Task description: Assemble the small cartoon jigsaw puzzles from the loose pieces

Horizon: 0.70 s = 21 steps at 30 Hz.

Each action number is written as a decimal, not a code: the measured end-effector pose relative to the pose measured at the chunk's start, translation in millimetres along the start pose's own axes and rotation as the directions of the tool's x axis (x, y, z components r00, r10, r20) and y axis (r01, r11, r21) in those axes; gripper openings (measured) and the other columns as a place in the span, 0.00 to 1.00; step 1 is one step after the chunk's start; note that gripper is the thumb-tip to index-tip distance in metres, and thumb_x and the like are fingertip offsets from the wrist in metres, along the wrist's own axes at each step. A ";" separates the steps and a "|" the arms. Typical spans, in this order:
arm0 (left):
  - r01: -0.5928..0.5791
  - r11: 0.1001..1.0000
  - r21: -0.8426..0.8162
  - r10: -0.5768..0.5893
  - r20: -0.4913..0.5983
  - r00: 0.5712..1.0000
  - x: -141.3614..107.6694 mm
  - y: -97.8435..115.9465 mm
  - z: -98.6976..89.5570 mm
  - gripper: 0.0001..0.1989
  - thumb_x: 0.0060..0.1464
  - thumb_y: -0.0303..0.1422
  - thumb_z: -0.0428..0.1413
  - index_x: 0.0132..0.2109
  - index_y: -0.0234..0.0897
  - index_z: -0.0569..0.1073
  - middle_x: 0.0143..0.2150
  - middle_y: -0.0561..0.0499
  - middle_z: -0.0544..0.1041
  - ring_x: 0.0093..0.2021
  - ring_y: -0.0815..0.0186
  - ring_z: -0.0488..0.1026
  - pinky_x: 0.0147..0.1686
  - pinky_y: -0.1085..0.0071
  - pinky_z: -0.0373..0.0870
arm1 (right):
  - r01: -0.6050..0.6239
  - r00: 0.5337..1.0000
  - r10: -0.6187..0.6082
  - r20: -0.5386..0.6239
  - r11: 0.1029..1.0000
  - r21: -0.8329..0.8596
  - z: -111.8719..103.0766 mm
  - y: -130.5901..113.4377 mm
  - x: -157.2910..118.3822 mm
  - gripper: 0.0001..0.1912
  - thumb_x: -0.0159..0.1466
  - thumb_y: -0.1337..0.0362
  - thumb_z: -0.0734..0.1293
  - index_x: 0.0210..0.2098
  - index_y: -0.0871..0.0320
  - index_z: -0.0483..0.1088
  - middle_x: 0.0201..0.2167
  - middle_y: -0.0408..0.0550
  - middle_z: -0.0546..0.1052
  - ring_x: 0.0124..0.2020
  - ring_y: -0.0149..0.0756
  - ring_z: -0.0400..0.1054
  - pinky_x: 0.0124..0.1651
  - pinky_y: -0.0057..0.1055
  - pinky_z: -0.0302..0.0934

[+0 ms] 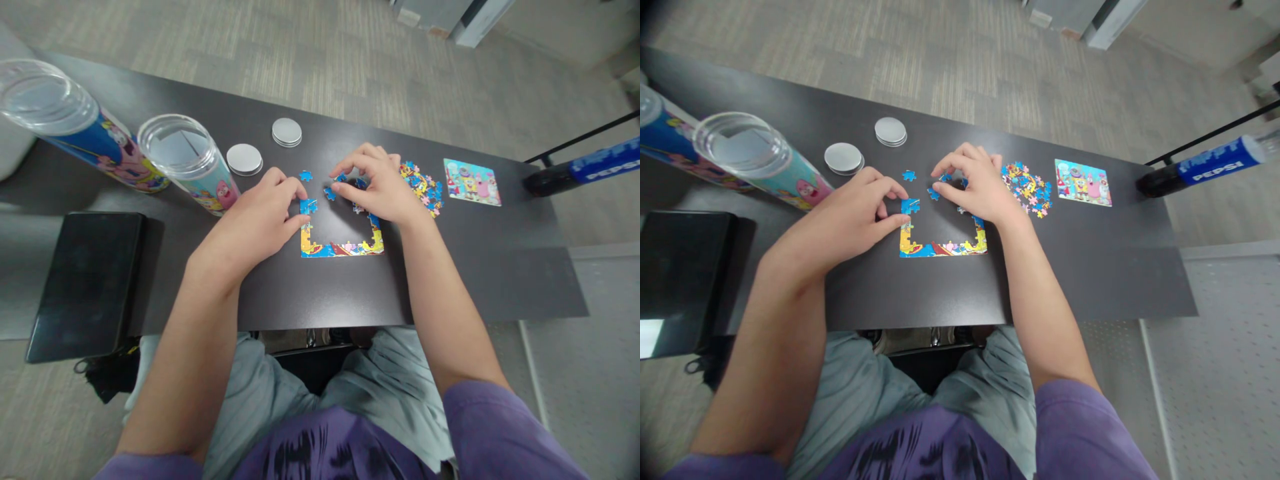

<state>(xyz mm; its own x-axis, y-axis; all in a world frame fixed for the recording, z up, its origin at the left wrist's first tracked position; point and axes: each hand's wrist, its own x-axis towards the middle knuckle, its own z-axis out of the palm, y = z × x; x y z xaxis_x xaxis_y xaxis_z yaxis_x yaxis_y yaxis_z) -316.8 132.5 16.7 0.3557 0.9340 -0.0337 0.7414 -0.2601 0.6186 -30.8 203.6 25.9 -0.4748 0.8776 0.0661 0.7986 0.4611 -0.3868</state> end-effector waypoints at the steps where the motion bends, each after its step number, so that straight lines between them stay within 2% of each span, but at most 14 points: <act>1: 0.002 1.000 0.003 -0.002 0.001 1.000 0.1 -0.3 0.1 0.15 0.74 0.41 0.64 0.61 0.43 0.81 0.68 0.43 0.79 0.41 0.59 0.79 0.64 0.51 0.83 | 0.013 1.000 -0.013 0.016 1.000 0.014 -1.3 1.3 -0.7 0.08 0.81 0.54 0.80 0.57 0.43 0.88 0.63 0.53 0.87 0.68 0.67 0.78 0.76 0.68 0.61; 5: 0.009 1.000 0.000 -0.009 0.001 1.000 -0.2 0.1 -0.1 0.14 0.74 0.41 0.64 0.61 0.46 0.80 0.67 0.44 0.79 0.42 0.59 0.79 0.64 0.50 0.83 | 0.042 0.998 -0.044 0.044 0.999 0.034 -0.5 6.5 -1.9 0.08 0.75 0.56 0.84 0.53 0.41 0.90 0.61 0.50 0.88 0.67 0.66 0.78 0.78 0.70 0.61; 10: 0.021 1.000 0.009 -0.021 0.008 1.000 -0.5 3.0 -1.3 0.14 0.74 0.41 0.64 0.61 0.44 0.80 0.66 0.43 0.78 0.42 0.58 0.80 0.65 0.50 0.82 | 0.024 1.000 -0.024 0.004 1.000 0.019 0.9 10.2 -2.0 0.07 0.75 0.54 0.84 0.50 0.44 0.88 0.61 0.53 0.87 0.67 0.68 0.77 0.77 0.71 0.61; 14: 0.008 1.000 0.000 -0.008 0.001 1.000 -0.2 1.9 -1.3 0.14 0.73 0.40 0.65 0.61 0.46 0.80 0.66 0.44 0.79 0.42 0.58 0.79 0.64 0.50 0.83 | -0.003 0.999 0.003 -0.048 1.000 0.012 4.1 5.3 -0.2 0.12 0.83 0.48 0.78 0.60 0.41 0.89 0.64 0.56 0.87 0.68 0.69 0.76 0.78 0.71 0.61; 17: 0.009 1.000 0.004 -0.009 0.001 1.000 -0.1 1.4 -0.6 0.14 0.73 0.40 0.65 0.61 0.45 0.80 0.66 0.44 0.79 0.42 0.58 0.79 0.63 0.49 0.83 | -0.002 0.998 0.000 -0.069 0.999 -0.035 13.1 -5.6 2.2 0.17 0.87 0.48 0.74 0.70 0.39 0.87 0.68 0.57 0.85 0.71 0.71 0.74 0.78 0.73 0.60; 19: 0.012 1.000 0.012 -0.012 0.003 1.000 -0.2 1.8 0.0 0.15 0.73 0.40 0.64 0.62 0.44 0.81 0.65 0.43 0.78 0.42 0.57 0.79 0.64 0.49 0.82 | 0.036 0.999 -0.039 -0.034 0.997 -0.065 18.9 -13.4 3.2 0.17 0.88 0.50 0.72 0.71 0.38 0.87 0.71 0.57 0.84 0.72 0.72 0.73 0.78 0.74 0.60; 21: 0.006 1.000 0.014 -0.006 -0.001 1.000 -0.3 2.3 0.5 0.16 0.74 0.39 0.64 0.63 0.42 0.81 0.65 0.42 0.78 0.43 0.57 0.79 0.65 0.49 0.82 | 0.071 0.997 -0.071 0.009 0.995 -0.074 21.8 -18.4 3.3 0.16 0.89 0.48 0.72 0.69 0.38 0.89 0.72 0.57 0.83 0.72 0.72 0.73 0.77 0.74 0.60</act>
<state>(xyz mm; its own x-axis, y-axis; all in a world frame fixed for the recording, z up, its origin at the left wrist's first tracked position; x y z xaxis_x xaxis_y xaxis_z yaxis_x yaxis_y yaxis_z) -315.0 131.5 17.8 0.3506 0.9358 -0.0370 0.7516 -0.2576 0.6072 -55.1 195.1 13.2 -0.5333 0.8416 0.0853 0.7879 0.5309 -0.3121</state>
